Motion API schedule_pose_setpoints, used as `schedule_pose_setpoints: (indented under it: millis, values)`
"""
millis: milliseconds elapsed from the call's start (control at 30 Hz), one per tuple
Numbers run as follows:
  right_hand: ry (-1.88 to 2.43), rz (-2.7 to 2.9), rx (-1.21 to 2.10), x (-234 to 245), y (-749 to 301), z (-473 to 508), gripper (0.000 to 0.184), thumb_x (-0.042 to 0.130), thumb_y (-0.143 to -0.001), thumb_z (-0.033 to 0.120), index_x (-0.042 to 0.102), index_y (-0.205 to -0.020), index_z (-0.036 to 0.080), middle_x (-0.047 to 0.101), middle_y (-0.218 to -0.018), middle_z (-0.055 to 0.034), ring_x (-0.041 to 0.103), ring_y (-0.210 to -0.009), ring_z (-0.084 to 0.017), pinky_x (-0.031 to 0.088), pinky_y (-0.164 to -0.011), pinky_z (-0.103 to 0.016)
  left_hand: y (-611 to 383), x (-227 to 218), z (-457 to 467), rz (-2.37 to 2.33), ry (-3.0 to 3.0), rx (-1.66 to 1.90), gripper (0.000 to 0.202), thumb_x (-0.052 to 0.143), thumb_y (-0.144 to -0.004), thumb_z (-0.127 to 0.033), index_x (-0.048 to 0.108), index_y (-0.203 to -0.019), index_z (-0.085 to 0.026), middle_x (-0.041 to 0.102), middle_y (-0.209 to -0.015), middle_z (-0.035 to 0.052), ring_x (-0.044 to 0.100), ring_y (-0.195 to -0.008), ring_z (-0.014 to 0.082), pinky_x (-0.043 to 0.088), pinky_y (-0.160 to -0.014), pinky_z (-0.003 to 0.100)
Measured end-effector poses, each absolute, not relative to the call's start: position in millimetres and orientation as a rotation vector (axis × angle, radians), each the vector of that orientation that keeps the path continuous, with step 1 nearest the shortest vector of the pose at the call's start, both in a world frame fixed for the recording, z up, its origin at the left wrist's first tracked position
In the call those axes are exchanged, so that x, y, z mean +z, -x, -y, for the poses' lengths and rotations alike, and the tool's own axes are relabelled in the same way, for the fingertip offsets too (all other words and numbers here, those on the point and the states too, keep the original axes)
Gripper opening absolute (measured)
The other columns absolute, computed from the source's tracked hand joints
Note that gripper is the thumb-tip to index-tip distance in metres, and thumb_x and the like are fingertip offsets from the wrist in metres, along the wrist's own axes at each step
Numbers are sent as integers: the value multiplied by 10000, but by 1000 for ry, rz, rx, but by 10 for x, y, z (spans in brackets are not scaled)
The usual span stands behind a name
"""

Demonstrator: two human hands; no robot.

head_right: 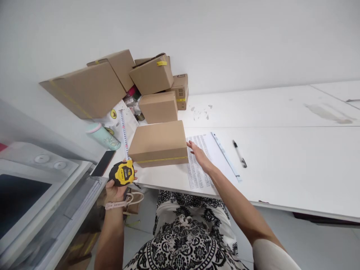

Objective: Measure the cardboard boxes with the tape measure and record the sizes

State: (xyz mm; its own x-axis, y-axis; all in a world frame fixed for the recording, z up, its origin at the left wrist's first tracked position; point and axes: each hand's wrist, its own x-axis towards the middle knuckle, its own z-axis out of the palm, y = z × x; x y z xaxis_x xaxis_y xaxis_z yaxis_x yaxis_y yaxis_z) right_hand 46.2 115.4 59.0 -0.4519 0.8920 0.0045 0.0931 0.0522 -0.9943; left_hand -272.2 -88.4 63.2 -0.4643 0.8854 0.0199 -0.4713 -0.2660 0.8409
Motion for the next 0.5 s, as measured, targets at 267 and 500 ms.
schedule_pose_setpoints:
  millis: [267,500]
  values:
    - [918,1869,978,1392,-494,-952,607,504,-896,614,442,-1471,430,356,-1598,10,349,-1436,-298,472,-1046,-488,2797,1126,858,-910,-737,1948,1058,902,-338,-454,585,-1309,-179,557,-1381,207,596,-1116,502,621,-672,583]
    - [1136,1708,997,1177,-306,-1166,693,519,-883,501,379,-1521,270,483,-1502,-89,496,-1268,-314,411,-1092,-523,2483,1414,783,-925,-839,1889,901,887,-449,-444,621,-1270,-186,566,-1375,192,608,-1115,482,615,-718,580]
